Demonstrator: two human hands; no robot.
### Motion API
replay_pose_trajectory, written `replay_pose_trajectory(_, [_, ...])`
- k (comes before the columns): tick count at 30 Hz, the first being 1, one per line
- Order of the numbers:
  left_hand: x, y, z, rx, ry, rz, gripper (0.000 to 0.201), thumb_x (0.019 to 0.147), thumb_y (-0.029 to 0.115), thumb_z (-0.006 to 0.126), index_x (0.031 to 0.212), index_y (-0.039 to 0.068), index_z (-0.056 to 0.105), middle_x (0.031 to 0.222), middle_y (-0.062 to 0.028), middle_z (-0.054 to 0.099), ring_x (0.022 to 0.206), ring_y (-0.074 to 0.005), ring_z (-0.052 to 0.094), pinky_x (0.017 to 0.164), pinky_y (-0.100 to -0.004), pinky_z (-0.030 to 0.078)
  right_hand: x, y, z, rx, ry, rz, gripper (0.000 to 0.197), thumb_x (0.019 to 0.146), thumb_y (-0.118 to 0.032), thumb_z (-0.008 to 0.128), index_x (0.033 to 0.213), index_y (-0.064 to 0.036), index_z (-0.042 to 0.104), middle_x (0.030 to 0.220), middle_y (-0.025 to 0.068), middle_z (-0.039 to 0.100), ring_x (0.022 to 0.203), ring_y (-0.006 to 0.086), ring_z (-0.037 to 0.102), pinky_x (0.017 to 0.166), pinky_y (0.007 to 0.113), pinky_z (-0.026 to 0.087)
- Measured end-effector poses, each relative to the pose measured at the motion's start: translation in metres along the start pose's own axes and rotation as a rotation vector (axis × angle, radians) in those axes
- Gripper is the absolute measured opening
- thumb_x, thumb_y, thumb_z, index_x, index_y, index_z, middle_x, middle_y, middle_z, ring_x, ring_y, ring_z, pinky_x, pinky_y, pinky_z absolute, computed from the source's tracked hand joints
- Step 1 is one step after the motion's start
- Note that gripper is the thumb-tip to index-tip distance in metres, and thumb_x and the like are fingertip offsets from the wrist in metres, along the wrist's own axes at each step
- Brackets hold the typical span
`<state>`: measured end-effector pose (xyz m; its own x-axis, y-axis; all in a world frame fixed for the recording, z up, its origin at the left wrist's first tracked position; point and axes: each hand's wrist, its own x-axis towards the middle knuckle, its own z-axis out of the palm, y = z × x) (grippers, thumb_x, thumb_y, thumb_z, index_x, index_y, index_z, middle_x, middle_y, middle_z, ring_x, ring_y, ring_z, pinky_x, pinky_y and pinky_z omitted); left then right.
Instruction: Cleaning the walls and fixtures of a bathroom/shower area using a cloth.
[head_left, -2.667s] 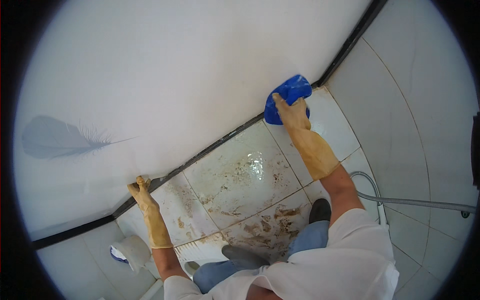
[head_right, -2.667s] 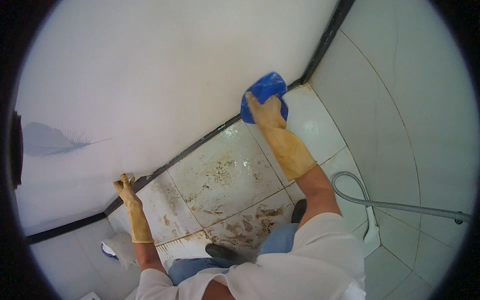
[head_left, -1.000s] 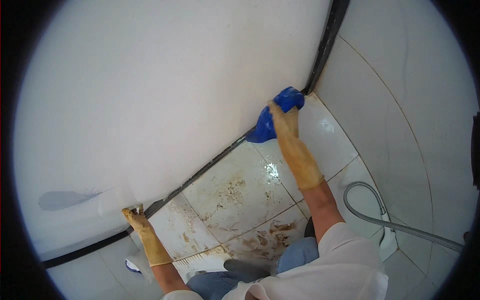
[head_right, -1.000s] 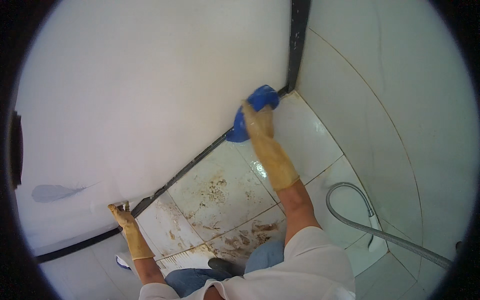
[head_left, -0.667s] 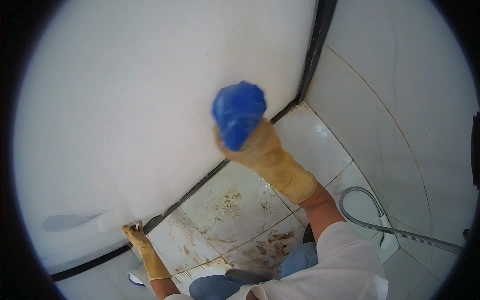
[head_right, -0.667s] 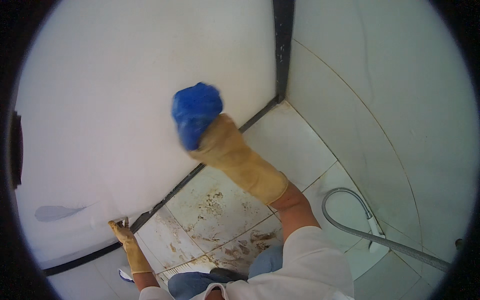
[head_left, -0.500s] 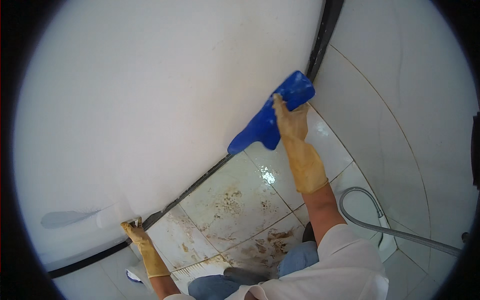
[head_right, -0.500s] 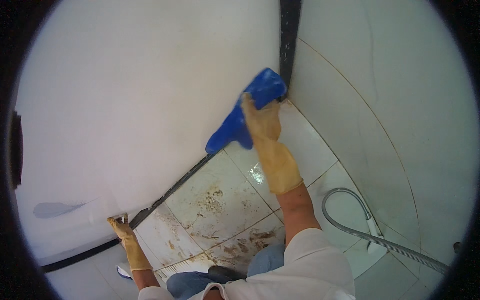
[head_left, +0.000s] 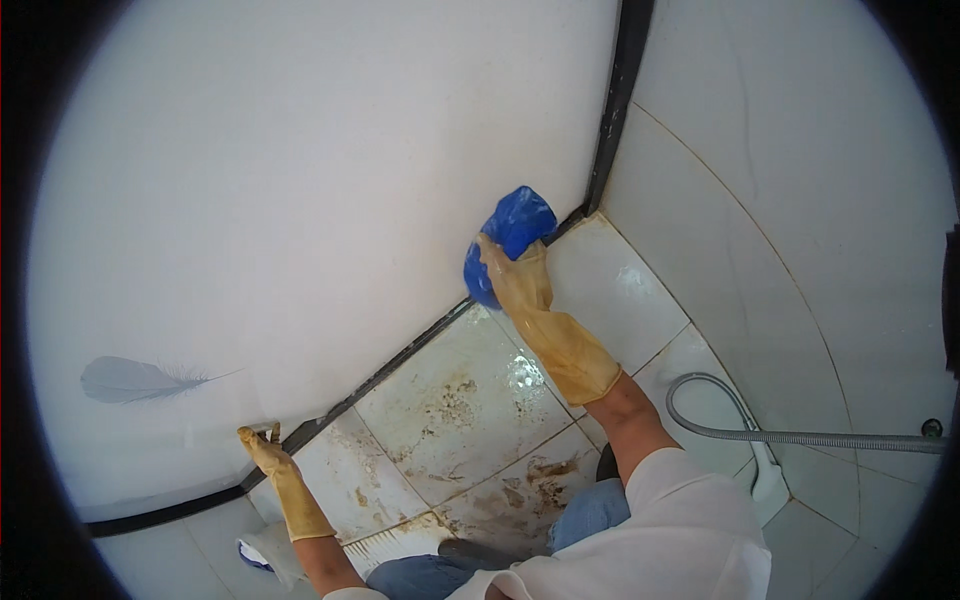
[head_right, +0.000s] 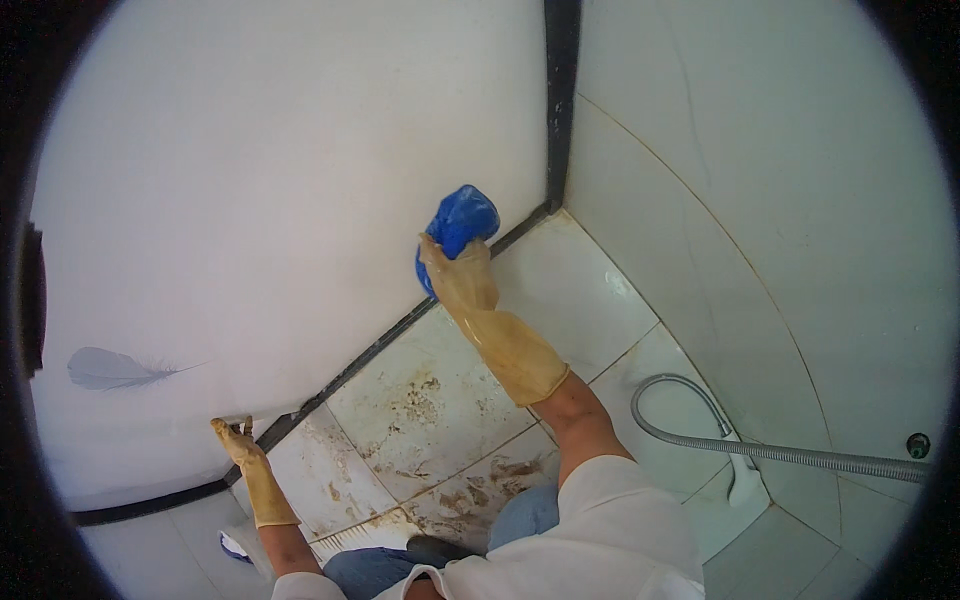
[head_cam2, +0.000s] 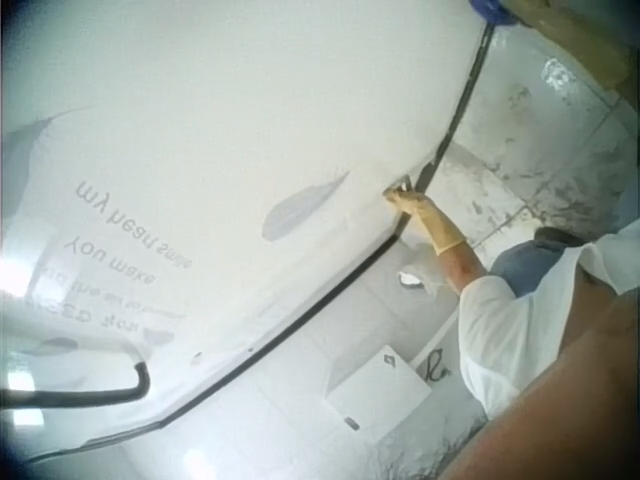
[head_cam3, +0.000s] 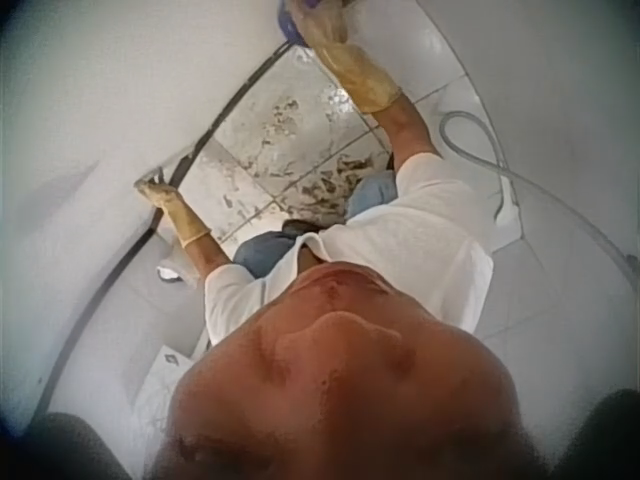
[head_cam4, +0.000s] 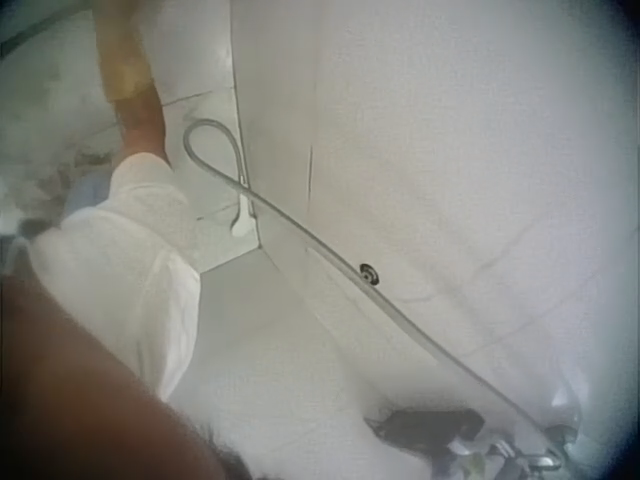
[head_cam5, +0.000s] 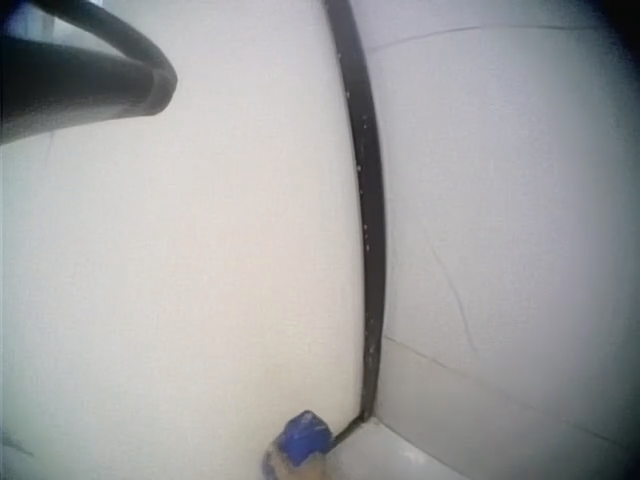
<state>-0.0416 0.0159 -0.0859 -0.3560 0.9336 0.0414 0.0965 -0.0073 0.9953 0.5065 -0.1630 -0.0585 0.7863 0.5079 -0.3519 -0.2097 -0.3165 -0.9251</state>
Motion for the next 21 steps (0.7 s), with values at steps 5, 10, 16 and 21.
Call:
replay_pose_trajectory(5, [0.006, -0.004, -0.007, 0.032, -0.052, 0.002, 0.073, 0.097, 0.065, 0.051, 0.148, 0.014, 0.039, 0.15, -0.01, 0.043, 0.133, -0.0245, 0.046, 0.094, -0.043, 0.054, -0.006, -0.061, -0.024, 0.01, 0.046, -0.356, 0.044, 0.083, -0.044, 0.074, 0.1, -0.004, 0.068, 0.091, 0.018, 0.069, 0.084, 0.0356, 0.068, 0.079, 0.041, 0.054])
replay_pose_trajectory(10, [0.002, -0.006, -0.006, 0.033, -0.043, 0.009, 0.074, 0.096, 0.065, 0.051, 0.148, 0.013, 0.038, 0.15, -0.0097, 0.043, 0.133, -0.0245, 0.046, 0.093, -0.0427, 0.055, 0.018, -0.093, -0.049, 0.048, 0.108, -0.619, 0.037, 0.083, -0.038, 0.075, 0.099, -0.0051, 0.068, 0.084, 0.0131, 0.071, 0.081, 0.0295, 0.07, 0.078, 0.038, 0.054])
replay_pose_trajectory(16, [0.008, -0.009, -0.002, -0.022, -0.019, -0.002, 0.074, 0.096, 0.064, 0.053, 0.148, 0.013, 0.038, 0.152, -0.0097, 0.041, 0.132, -0.025, 0.046, 0.092, -0.0436, 0.055, 0.09, -0.014, -0.075, 0.128, 0.39, -0.21, 0.024, 0.082, -0.023, 0.075, 0.094, -0.0037, 0.068, 0.085, 0.006, 0.07, 0.074, 0.0164, 0.065, 0.072, 0.031, 0.05])
replay_pose_trajectory(21, [0.01, -0.007, -0.01, -0.012, -0.024, 0.036, 0.071, 0.097, 0.061, 0.055, 0.146, 0.012, 0.039, 0.146, -0.0103, 0.046, 0.129, -0.0244, 0.049, 0.091, -0.0438, 0.056, 0.091, 0.01, -0.059, 0.175, 0.323, -0.138, 0.055, 0.082, -0.038, 0.075, 0.114, 0.0042, 0.061, 0.107, 0.0153, 0.071, 0.098, 0.0287, 0.068, 0.091, 0.038, 0.05])
